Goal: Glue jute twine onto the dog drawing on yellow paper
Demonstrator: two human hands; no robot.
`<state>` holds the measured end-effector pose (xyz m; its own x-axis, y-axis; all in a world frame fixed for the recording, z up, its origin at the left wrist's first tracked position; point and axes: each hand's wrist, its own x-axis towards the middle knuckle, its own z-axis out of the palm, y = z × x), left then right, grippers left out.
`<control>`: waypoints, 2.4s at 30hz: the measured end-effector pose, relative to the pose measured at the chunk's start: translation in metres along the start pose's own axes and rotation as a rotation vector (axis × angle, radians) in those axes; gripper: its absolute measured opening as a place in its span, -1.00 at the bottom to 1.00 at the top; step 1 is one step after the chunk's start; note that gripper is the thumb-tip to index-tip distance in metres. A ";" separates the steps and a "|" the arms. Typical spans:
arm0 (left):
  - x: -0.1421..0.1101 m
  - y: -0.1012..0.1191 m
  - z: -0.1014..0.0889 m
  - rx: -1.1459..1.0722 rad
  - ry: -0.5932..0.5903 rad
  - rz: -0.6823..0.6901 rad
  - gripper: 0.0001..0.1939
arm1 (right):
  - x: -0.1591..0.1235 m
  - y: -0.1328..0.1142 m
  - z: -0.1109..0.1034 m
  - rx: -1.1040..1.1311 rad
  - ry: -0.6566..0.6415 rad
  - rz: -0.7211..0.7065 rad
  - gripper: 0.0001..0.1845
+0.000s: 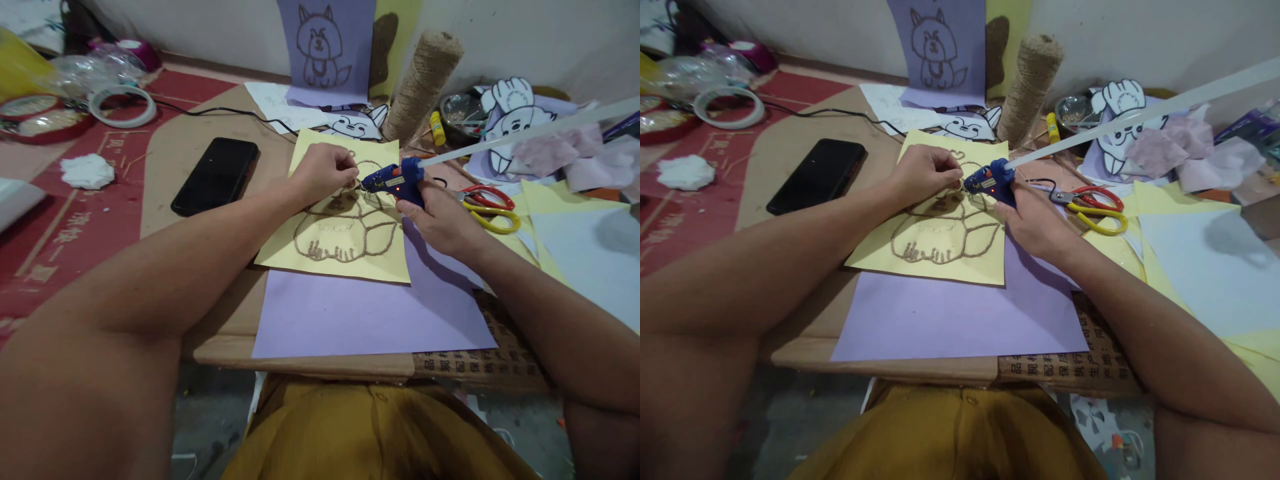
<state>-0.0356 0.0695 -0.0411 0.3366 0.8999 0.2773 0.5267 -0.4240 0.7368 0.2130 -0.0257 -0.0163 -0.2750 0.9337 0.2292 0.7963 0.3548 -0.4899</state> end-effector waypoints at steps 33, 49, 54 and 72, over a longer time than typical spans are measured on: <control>0.000 0.000 0.000 -0.029 0.000 -0.022 -0.89 | -0.004 -0.001 -0.002 -0.002 0.047 -0.022 -0.41; -0.001 0.000 -0.001 -0.053 -0.013 -0.020 -0.88 | -0.005 0.005 -0.005 0.086 0.037 0.019 -0.58; -0.002 -0.001 -0.001 -0.055 -0.013 -0.019 -0.88 | -0.007 0.012 -0.008 0.362 0.031 0.130 -0.63; 0.000 -0.001 -0.002 -0.063 -0.037 0.003 -0.84 | 0.030 0.092 -0.039 0.774 0.552 0.652 -0.80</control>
<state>-0.0374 0.0696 -0.0406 0.3672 0.8938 0.2575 0.4758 -0.4184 0.7737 0.2986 0.0333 -0.0213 0.4928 0.8701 -0.0141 0.1040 -0.0749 -0.9918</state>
